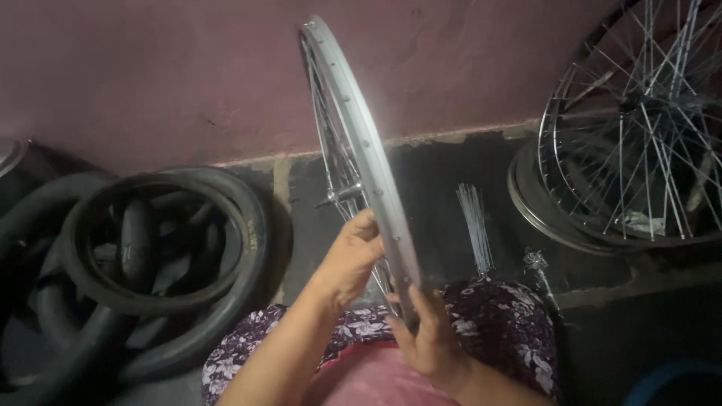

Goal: The person sits on the floor holding a bicycle rim with hub and laces spokes into it, threading each spoke through the hub flange and seating its end into the rim eyelets one at a time, rotating the wheel as they work around it.

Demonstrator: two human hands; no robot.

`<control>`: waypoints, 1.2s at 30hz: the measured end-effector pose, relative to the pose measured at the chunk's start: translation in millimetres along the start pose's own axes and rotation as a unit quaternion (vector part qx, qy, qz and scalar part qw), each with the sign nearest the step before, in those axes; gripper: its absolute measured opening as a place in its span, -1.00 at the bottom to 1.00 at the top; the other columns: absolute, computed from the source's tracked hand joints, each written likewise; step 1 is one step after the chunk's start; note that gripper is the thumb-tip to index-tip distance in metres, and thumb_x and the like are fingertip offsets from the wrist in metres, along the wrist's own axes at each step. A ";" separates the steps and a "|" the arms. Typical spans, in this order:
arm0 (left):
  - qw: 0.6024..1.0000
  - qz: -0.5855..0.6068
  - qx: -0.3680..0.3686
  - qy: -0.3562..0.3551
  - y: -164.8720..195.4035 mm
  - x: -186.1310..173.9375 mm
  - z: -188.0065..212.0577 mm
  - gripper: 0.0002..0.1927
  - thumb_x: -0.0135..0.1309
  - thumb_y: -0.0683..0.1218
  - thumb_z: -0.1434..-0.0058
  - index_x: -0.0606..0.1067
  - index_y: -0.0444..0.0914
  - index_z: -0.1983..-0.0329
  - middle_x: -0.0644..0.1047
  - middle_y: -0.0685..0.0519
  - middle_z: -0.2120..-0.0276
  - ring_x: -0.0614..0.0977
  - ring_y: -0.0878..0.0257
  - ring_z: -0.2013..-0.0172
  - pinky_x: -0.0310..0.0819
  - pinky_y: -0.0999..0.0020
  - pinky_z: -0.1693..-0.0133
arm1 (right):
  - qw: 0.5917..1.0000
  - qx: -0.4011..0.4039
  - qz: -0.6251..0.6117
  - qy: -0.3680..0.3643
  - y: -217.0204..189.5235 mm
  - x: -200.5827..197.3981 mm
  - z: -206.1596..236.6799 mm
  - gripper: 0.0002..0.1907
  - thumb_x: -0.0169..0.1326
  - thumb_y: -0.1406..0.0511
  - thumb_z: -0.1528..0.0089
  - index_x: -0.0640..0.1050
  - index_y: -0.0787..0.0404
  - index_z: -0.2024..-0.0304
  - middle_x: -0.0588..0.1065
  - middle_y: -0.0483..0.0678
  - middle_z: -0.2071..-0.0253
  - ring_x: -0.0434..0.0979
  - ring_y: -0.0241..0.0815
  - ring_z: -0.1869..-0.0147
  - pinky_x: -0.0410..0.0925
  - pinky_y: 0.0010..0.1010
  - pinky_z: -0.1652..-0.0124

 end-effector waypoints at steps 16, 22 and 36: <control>0.995 0.017 -0.080 -0.062 3.6 -6.7 3.5 -0.66 0.22 0.06 -0.30 0.56 -0.20 -0.04 0.61 0.14 0.16 0.59 0.35 0.12 0.49 0.38 0.01 | 0.998 -0.053 0.033 0.003 -6.9 0.6 1.3 -0.25 0.16 0.48 -0.24 0.08 0.29 -0.38 0.40 0.26 -0.22 0.62 0.03 -0.04 0.38 -0.07 -0.11; 0.993 -0.005 -0.084 -0.082 -0.4 -10.1 6.8 -0.65 0.27 0.07 -0.30 0.58 -0.24 -0.01 0.61 0.13 0.18 0.58 0.30 0.13 0.45 0.29 -0.01 | 0.998 -0.049 0.027 -0.003 -6.7 3.5 5.1 -0.26 0.15 0.48 -0.24 0.09 0.28 -0.38 0.41 0.25 -0.20 0.62 0.04 -0.05 0.40 -0.10 -0.10; 0.972 -0.132 0.109 0.159 38.7 14.1 55.9 -0.36 0.03 0.12 -0.35 0.30 -0.33 -0.38 0.46 0.04 -0.15 0.51 0.27 -0.07 0.40 0.30 -0.09 | 0.983 -0.156 0.036 -0.089 -14.0 20.6 -3.0 -0.01 0.24 0.14 -0.29 -0.09 0.26 -0.51 -0.09 0.39 -0.49 -0.11 0.41 -0.59 -0.01 0.19 -0.46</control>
Point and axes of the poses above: each hand's wrist, its own z-axis away from the middle knuckle, its own x-axis out of the palm, y = z × x, the point moved 4 cm from there along -z, towards the middle knuckle
